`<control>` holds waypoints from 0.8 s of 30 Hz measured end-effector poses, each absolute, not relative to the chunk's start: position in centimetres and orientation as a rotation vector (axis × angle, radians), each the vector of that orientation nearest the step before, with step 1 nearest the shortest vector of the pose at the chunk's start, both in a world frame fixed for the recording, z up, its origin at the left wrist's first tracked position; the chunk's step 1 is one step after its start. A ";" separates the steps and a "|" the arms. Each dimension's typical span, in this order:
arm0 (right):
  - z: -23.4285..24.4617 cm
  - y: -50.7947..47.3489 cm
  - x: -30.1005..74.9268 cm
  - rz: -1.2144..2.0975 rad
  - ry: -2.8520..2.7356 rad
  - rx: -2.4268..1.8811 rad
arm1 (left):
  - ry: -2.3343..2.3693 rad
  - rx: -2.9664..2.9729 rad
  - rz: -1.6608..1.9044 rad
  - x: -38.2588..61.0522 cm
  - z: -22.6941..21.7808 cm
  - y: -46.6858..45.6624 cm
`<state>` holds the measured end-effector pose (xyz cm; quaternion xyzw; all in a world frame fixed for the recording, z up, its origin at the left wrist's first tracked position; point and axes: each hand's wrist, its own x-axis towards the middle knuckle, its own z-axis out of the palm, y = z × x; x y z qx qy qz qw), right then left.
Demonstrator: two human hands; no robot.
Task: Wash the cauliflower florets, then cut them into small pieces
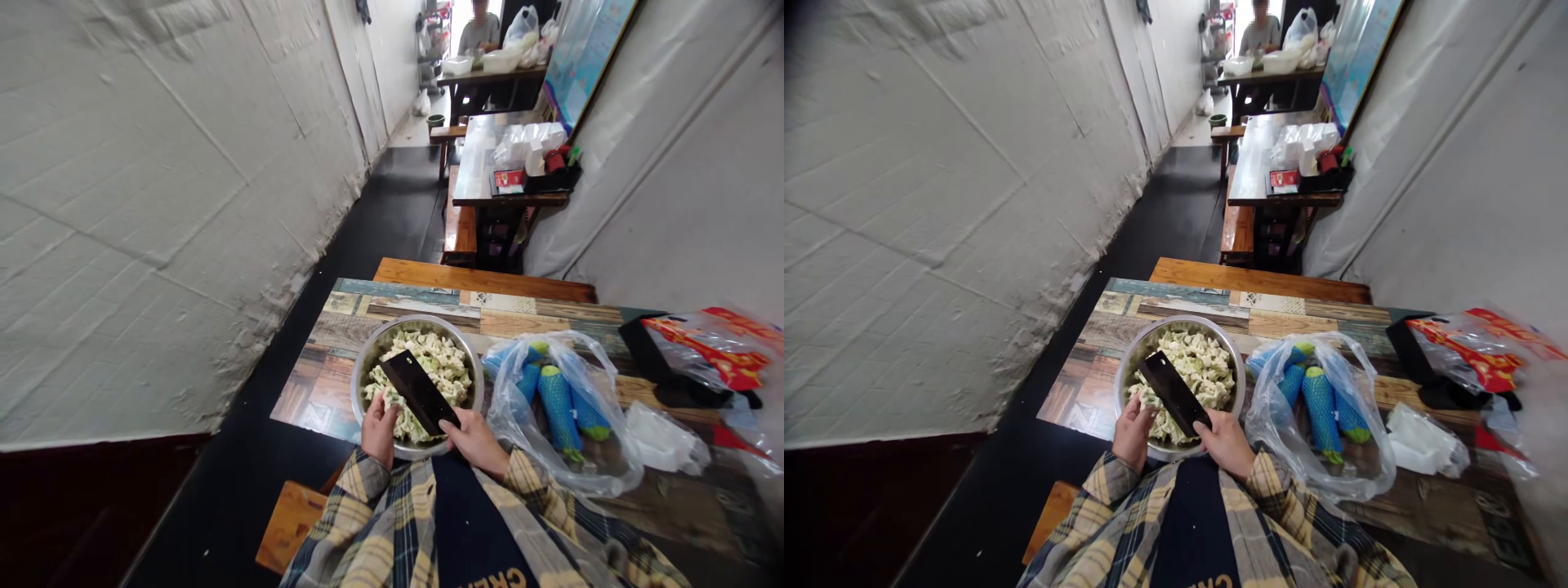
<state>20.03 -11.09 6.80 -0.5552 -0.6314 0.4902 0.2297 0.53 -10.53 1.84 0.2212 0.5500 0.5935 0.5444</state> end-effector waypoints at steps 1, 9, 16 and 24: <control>6.7 -11.1 20.1 1.351 -1.736 -1.532 | 1.300 0.513 1.407 0.5 1.7 -10.6; 6.7 -11.3 20.0 1.365 -1.731 -1.568 | 1.331 0.490 1.397 0.4 1.6 -10.9; 5.1 -10.9 21.0 1.276 -1.681 -1.679 | 1.280 0.406 1.405 0.4 2.6 -11.2; 4.7 -10.6 22.3 1.198 -1.607 -1.702 | 1.051 0.273 1.294 -1.3 3.2 -10.9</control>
